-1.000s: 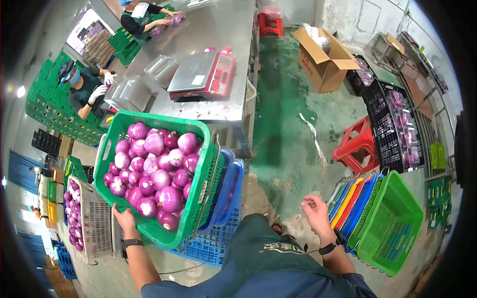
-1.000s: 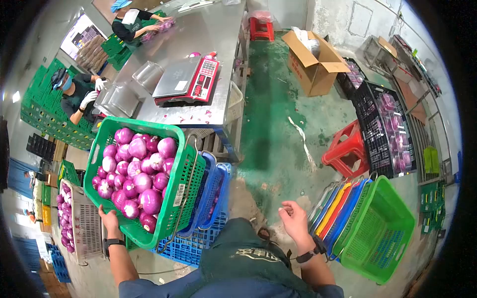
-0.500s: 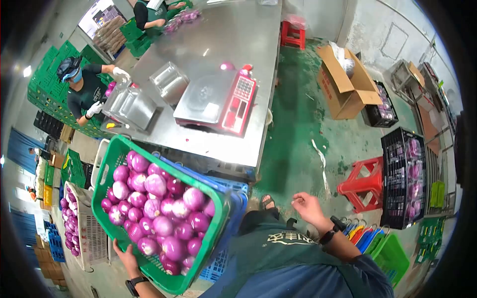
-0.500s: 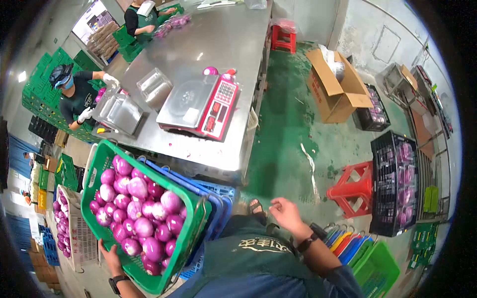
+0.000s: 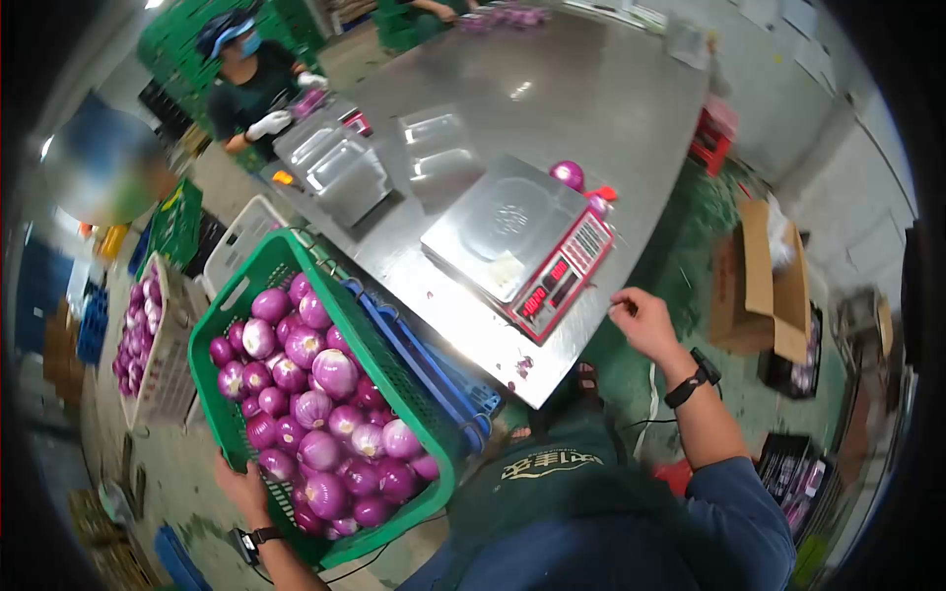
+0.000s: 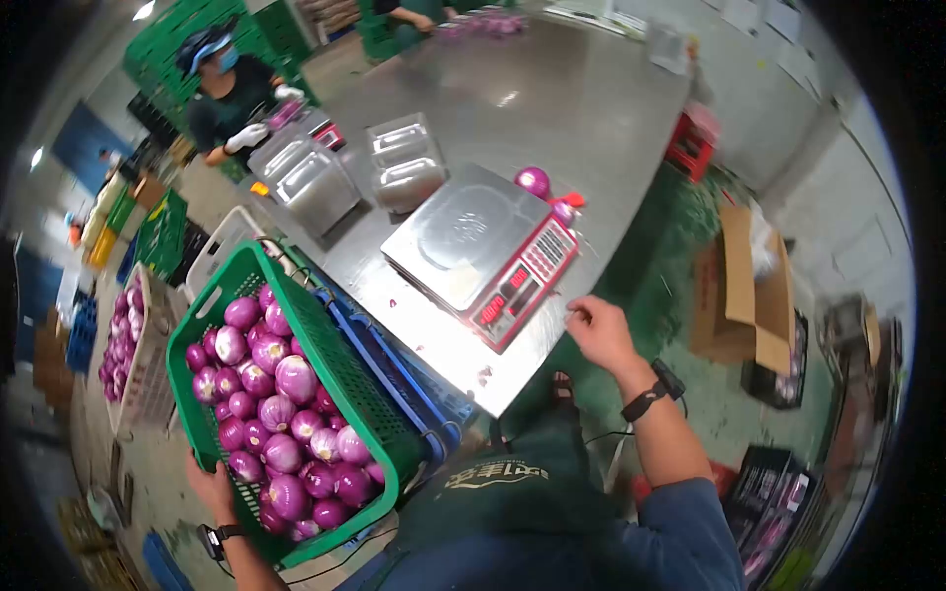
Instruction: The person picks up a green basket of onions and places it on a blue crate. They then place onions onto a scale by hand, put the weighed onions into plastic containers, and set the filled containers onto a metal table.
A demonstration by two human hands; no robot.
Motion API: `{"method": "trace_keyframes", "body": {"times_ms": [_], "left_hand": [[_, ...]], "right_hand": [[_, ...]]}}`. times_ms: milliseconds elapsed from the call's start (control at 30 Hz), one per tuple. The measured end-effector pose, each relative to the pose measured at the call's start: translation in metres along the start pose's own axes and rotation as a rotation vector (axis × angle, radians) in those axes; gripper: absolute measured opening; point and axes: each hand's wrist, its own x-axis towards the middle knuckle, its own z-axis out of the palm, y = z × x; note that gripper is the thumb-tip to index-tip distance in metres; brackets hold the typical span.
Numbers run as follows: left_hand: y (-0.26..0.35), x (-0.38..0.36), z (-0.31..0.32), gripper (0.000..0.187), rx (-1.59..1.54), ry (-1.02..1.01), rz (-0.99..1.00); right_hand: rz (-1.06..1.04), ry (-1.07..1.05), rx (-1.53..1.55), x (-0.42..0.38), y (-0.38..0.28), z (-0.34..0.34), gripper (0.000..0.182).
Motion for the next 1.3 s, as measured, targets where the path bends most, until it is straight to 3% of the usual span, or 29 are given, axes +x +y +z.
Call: {"method": "trace_keyframes", "body": {"times_ms": [33, 200, 233, 300, 333, 467, 533, 567, 667, 767, 900, 967, 1167, 1267, 1300], "left_hand": [[0.019, -0.015, -0.007, 0.069, 0.04, 0.035, -0.019], [0.113, -0.097, -0.03, 0.031, -0.051, 0.064, -0.093], [0.129, -0.114, -0.03, 0.031, -0.028, 0.093, -0.092], [0.181, -0.149, -0.032, 0.031, -0.187, 0.085, -0.287], [0.2, -0.166, -0.024, 0.032, -0.182, 0.174, -0.241], [0.276, -0.204, -0.002, 0.025, -0.22, 0.212, -0.322], [0.295, -0.208, 0.004, 0.022, -0.206, 0.228, -0.396], [0.302, -0.211, 0.007, 0.02, -0.199, 0.234, -0.446], [0.308, -0.206, 0.006, 0.014, -0.148, 0.228, -0.449], [0.312, -0.205, 0.003, 0.016, -0.091, 0.213, -0.531], [0.315, -0.201, 0.002, 0.02, -0.021, 0.191, -0.577], [0.319, -0.198, 0.0, 0.02, 0.003, 0.167, -0.604], [0.319, -0.189, -0.006, 0.022, -0.071, 0.112, -0.667], [0.292, -0.181, -0.007, 0.025, -0.223, 0.174, -0.677], [0.276, -0.174, -0.007, 0.028, -0.134, 0.183, -0.625]], "right_hand": [[-0.037, -0.02, -0.018, 0.029, 0.0, -0.008, 0.024], [-0.111, -0.043, -0.096, 0.173, -0.003, -0.025, 0.024], [-0.144, -0.072, -0.085, 0.199, -0.004, -0.023, 0.023], [-0.201, -0.121, -0.054, 0.248, -0.005, -0.018, 0.022], [-0.175, -0.183, -0.027, 0.268, -0.013, -0.014, 0.022], [-0.438, -0.284, -0.118, 0.343, -0.036, 0.016, 0.024], [-0.472, -0.365, -0.115, 0.366, -0.064, 0.041, 0.026], [-0.494, -0.417, -0.121, 0.378, -0.076, 0.053, 0.027], [-0.839, -0.386, -0.082, 0.409, -0.087, 0.122, 0.031], [-0.994, -0.38, -0.148, 0.424, -0.101, 0.185, 0.034], [-0.948, -0.815, -0.518, 0.447, -0.087, 0.238, 0.041], [-1.012, -0.678, -0.5, 0.436, -0.084, 0.243, 0.037], [-0.905, -0.627, -0.471, 0.444, -0.097, 0.238, 0.032], [-0.83, -0.621, -0.364, 0.457, -0.096, 0.24, 0.03], [-0.763, -0.638, -0.32, 0.462, -0.097, 0.241, 0.03]]}}
